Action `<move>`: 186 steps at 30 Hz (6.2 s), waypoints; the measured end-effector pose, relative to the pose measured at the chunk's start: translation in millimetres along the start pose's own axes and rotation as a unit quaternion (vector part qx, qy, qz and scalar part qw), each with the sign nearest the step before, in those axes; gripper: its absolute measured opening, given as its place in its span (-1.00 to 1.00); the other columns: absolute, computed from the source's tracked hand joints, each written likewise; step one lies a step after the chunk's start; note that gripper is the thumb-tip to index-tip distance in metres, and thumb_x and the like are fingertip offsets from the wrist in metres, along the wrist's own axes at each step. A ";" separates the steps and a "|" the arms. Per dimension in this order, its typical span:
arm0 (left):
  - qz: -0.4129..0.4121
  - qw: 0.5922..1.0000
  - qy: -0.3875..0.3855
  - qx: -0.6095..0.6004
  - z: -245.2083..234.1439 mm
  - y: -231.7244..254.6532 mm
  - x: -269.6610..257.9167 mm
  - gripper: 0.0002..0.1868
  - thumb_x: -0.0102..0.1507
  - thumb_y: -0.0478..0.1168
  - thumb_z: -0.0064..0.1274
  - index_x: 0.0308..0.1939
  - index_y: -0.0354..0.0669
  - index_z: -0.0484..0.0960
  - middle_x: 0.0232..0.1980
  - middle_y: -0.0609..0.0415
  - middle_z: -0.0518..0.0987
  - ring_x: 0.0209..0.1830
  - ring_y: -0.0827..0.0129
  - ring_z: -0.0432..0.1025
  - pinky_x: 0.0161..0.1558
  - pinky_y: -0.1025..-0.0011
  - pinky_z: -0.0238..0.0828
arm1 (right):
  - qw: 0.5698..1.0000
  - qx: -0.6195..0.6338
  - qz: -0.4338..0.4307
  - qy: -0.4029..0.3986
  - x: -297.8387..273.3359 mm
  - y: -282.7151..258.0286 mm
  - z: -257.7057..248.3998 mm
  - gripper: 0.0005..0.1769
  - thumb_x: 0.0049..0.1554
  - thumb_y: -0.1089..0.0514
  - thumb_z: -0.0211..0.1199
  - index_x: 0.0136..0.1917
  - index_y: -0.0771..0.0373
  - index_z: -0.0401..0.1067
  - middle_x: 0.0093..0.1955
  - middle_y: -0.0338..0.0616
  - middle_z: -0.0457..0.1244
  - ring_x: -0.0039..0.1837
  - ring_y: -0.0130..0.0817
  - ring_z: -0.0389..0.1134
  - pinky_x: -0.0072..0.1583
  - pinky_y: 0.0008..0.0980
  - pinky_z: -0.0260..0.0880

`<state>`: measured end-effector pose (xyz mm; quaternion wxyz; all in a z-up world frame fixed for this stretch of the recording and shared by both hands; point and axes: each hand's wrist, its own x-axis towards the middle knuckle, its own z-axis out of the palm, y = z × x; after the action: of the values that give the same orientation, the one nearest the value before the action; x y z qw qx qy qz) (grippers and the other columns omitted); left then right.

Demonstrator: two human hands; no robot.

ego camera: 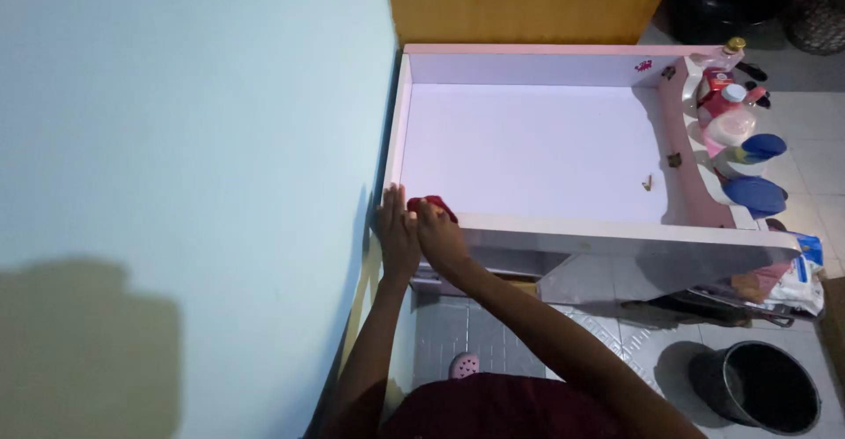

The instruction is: Cleaning a white furniture surface with a red cloth and water.

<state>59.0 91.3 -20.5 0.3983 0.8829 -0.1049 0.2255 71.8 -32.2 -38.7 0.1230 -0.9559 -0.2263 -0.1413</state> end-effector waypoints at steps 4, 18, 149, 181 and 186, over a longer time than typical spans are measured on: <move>0.022 0.997 0.043 0.057 -8.9 4.9 10.5 -0.34 0.52 0.06 -0.32 0.62 -0.21 0.10 0.68 -0.15 0.07 0.71 0.00 -0.09 0.62 -0.03 -0.25 | 0.999 0.001 -0.026 0.026 2.1 4.0 -32.7 -0.44 0.16 0.21 0.15 0.41 0.40 0.28 0.45 0.20 0.14 0.12 0.08 0.41 -0.12 -0.08 0.54; -0.003 0.998 -0.062 -0.029 17.1 28.1 37.1 -0.32 0.51 0.10 -0.37 0.63 -0.15 0.05 0.70 -0.12 0.00 0.73 0.05 -0.17 0.62 -0.01 -0.31 | 0.986 0.060 0.150 0.032 -83.9 53.4 -120.1 -0.48 0.02 0.22 0.30 0.28 0.03 0.47 0.29 -0.17 0.31 0.03 -0.06 0.47 -0.11 -0.12 0.53; 0.165 0.933 -0.315 -0.054 59.3 145.0 302.1 -0.59 0.09 -0.40 0.23 -0.01 0.05 0.75 -0.13 -0.04 0.56 -0.08 0.15 0.48 0.04 0.22 0.49 | 0.969 0.216 0.047 0.108 23.0 296.4 -302.9 -0.51 0.03 0.60 0.21 0.18 0.26 0.52 0.03 0.00 0.36 0.08 -0.13 0.44 0.14 -0.23 0.49; -0.155 0.865 -0.307 -0.366 120.6 184.0 271.0 -0.44 0.16 -0.31 0.13 0.27 -0.21 0.46 0.01 -0.08 0.64 -0.07 0.32 0.56 -0.02 0.33 0.55 | 0.892 0.312 0.197 0.261 53.1 289.3 -190.5 -0.62 0.35 0.00 0.22 0.30 0.28 0.45 0.26 0.11 0.26 0.24 -0.19 0.37 0.12 -0.29 0.50; -0.154 0.837 -0.223 -0.475 125.6 171.9 269.8 -0.42 0.20 -0.36 0.05 0.33 -0.19 0.36 0.13 -0.08 0.54 0.01 0.30 0.49 0.03 0.29 0.54 | 0.644 0.609 0.458 -0.060 31.2 265.0 -185.0 -0.09 0.19 -0.48 -0.08 0.63 0.02 0.01 0.56 0.15 -0.03 0.51 0.10 0.04 0.43 0.39 0.08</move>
<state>272.2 -118.0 149.3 0.7644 0.6162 -0.1474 -0.1194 182.7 -304.9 98.1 0.7127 -0.6533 0.1990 0.1602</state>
